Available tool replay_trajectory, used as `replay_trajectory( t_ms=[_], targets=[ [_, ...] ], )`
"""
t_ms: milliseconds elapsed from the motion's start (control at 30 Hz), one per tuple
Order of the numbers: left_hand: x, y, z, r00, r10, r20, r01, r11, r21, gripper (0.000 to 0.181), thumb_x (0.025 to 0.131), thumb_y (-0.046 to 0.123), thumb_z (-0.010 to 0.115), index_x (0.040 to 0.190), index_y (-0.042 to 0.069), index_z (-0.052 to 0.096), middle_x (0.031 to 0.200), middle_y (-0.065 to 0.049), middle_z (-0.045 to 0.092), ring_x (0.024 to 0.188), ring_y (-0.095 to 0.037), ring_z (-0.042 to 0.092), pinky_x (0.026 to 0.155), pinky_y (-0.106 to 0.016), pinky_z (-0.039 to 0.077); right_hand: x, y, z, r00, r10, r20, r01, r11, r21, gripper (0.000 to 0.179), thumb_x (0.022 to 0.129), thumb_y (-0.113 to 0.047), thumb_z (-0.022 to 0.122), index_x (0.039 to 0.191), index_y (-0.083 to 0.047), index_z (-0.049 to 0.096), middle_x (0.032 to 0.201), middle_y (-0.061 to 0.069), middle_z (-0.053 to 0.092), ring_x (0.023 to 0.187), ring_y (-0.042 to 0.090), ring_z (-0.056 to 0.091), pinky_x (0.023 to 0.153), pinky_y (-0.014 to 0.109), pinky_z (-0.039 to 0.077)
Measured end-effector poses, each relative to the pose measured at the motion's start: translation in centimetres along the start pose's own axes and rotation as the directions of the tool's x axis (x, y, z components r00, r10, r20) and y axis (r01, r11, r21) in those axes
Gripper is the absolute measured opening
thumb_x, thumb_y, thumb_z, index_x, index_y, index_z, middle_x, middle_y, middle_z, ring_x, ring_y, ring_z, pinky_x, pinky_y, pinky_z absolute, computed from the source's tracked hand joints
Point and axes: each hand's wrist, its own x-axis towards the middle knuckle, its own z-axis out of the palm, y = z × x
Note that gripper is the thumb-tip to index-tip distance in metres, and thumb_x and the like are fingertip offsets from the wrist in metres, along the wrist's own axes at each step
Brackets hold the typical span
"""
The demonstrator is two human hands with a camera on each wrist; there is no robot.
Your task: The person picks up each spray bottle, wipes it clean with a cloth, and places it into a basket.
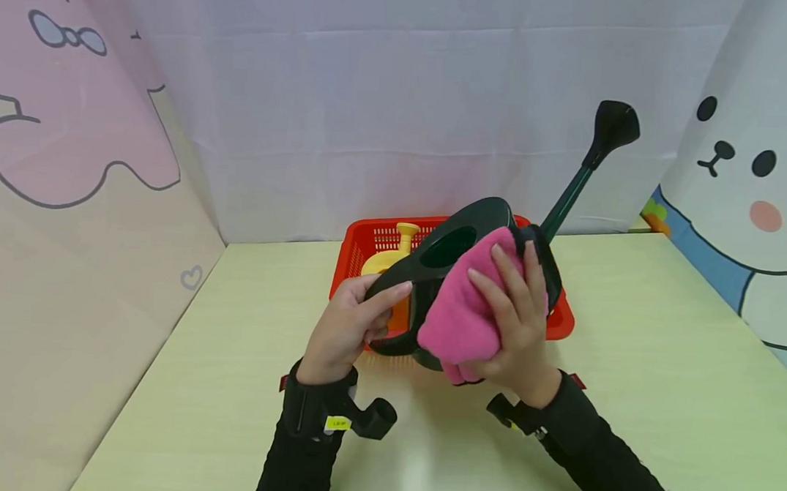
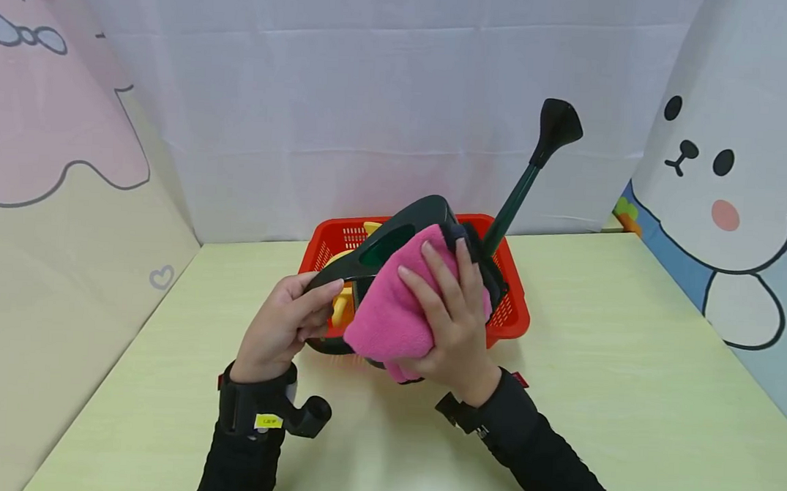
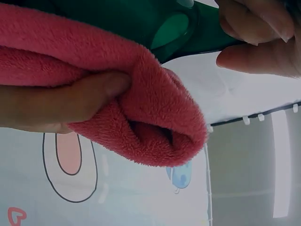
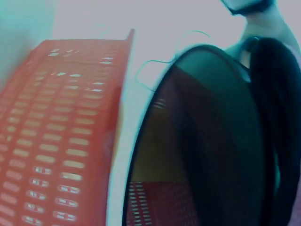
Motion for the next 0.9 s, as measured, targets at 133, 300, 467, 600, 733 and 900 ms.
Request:
replay_trajectory(
  t_ms=[133,300,467,600,733,900],
  targets=[
    [0.1,-0.1,0.1,1.000,-0.001,0.013,0.001,1.000,0.000,0.016,0.090,0.020,0.056,0.080,0.009,0.051,0.053,0.003,0.037,0.047,-0.011,0.034,0.050,-0.021,0.032,0.6,1.1,-0.8,0.985,0.169,-0.023,-0.164,0.976,0.142,0.065,0.077,-0.050,0.062,0.117,0.001,0.052,0.140,0.006,0.044,0.133,0.034,0.030,0.108,0.047,0.028],
    [0.0,-0.2,0.2,1.000,0.002,0.022,-0.003,1.000,0.012,0.016,0.090,0.020,0.057,0.081,0.008,0.052,0.053,0.003,0.038,0.046,-0.012,0.033,0.048,-0.020,0.030,1.1,1.9,-2.0,0.861,0.498,0.104,-0.494,0.770,0.404,0.054,0.081,-0.032,0.063,0.118,0.003,0.047,0.129,-0.003,0.049,0.122,0.019,0.042,0.097,0.024,0.039],
    [0.0,-0.3,0.2,1.000,0.002,0.020,-0.003,0.999,0.040,0.017,0.090,0.019,0.056,0.078,0.008,0.051,0.053,0.003,0.038,0.046,-0.012,0.034,0.049,-0.021,0.030,0.9,2.0,-2.4,0.715,0.665,0.214,-0.663,0.549,0.509,0.037,0.080,-0.008,0.049,0.117,-0.010,0.046,0.105,-0.007,0.052,0.097,0.009,0.048,0.079,0.016,0.042],
    [-0.1,-0.3,0.2,1.000,0.009,0.020,-0.010,1.000,0.027,0.017,0.090,0.019,0.056,0.077,0.009,0.051,0.052,0.003,0.037,0.046,-0.012,0.034,0.049,-0.021,0.030,0.6,1.5,-1.8,0.820,0.549,0.161,-0.567,0.741,0.360,0.063,0.072,-0.007,0.055,0.130,0.005,0.033,0.119,-0.003,0.047,0.106,0.010,0.046,0.086,0.017,0.042],
    [-0.1,-0.2,0.2,1.000,0.021,0.022,-0.022,1.000,0.019,0.019,0.090,0.019,0.056,0.075,0.009,0.050,0.052,0.003,0.037,0.046,-0.011,0.034,0.048,-0.021,0.030,0.4,0.6,-1.2,0.883,0.461,0.089,-0.469,0.874,0.130,0.079,0.078,-0.034,0.061,0.135,0.006,0.025,0.133,0.013,0.039,0.124,0.018,0.036,0.099,0.029,0.039],
    [0.0,-0.2,0.4,1.000,0.008,0.026,-0.009,0.999,0.031,0.017,0.091,0.018,0.055,0.078,0.007,0.049,0.053,0.003,0.036,0.047,-0.010,0.034,0.049,-0.022,0.030,-0.4,-1.5,-0.1,0.931,0.365,0.030,-0.357,0.922,-0.148,0.083,0.082,-0.056,0.053,0.139,-0.003,0.021,0.141,0.021,0.027,0.134,0.035,0.022,0.105,0.055,0.029]
  ],
)
